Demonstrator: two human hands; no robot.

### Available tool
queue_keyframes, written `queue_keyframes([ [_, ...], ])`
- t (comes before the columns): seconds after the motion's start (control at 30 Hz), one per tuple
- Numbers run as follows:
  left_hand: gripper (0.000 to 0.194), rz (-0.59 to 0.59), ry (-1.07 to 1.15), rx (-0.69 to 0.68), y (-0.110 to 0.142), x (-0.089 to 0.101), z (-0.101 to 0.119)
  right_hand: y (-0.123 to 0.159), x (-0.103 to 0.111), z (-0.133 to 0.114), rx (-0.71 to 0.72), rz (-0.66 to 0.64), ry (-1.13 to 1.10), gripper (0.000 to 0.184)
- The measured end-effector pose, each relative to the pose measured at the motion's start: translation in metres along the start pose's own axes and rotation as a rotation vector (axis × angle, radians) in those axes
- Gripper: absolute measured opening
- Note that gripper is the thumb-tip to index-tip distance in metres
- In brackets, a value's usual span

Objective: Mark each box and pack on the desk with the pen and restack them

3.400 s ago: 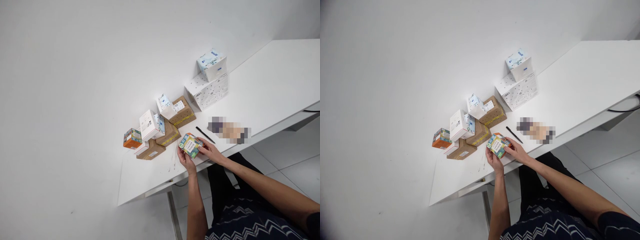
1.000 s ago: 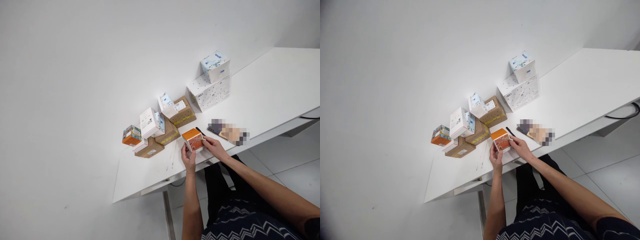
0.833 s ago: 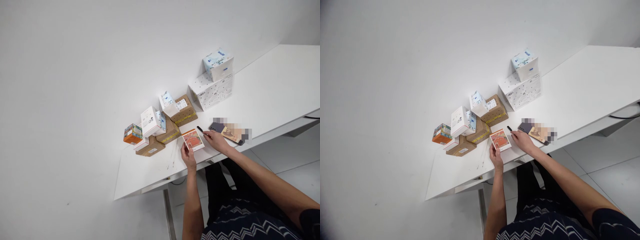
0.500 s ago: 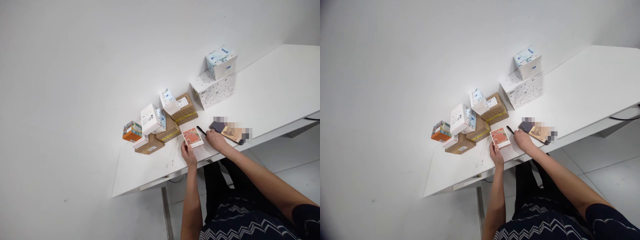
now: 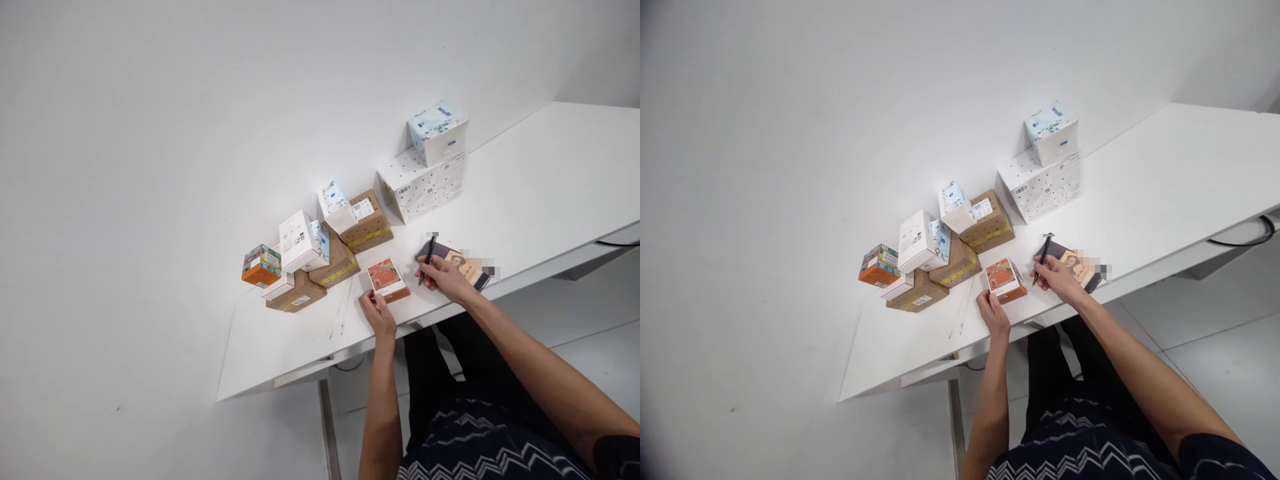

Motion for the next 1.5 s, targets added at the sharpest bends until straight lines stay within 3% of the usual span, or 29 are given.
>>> queue_keyframes([
  [0.13, 0.031, -0.001, 0.042, -0.190, 0.005, 0.003, 0.006, 0.003, -0.008, -0.013, -0.014, -0.053, -0.189, 0.042],
  [0.3, 0.037, -0.152, -0.045, -0.378, 0.009, -0.005, 0.011, 0.011, -0.023, -0.021, 0.083, 0.026, -0.126, 0.040],
  [0.43, 0.038, -0.116, -0.111, -0.458, 0.009, -0.008, 0.013, 0.016, -0.043, -0.023, 0.163, -0.036, -0.070, 0.039],
  [0.57, 0.035, -0.077, -0.139, -0.465, 0.009, -0.011, 0.010, 0.017, -0.058, -0.024, 0.309, -0.063, 0.145, 0.027],
  [0.8, 0.037, -0.079, -0.168, -0.435, 0.009, -0.015, 0.008, 0.018, -0.069, -0.025, 0.404, -0.053, 0.598, 0.024],
  [1.33, 0.038, -0.091, -0.242, -0.462, 0.009, -0.012, 0.009, 0.010, -0.075, -0.020, 0.542, -0.028, 0.847, 0.026],
  [1.5, 0.037, -0.097, -0.213, -0.468, 0.009, -0.011, 0.010, 0.009, -0.076, -0.021, 0.525, -0.046, 0.902, 0.027],
])
Point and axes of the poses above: each hand's wrist, its own y-axis away from the middle knuckle, its own x-axis out of the back of the hand, z = x × y, the point moved 4 cm from there along -y, towards the middle knuckle, and after that the axes turned 3 degrees about z, right-handed, at the moved point
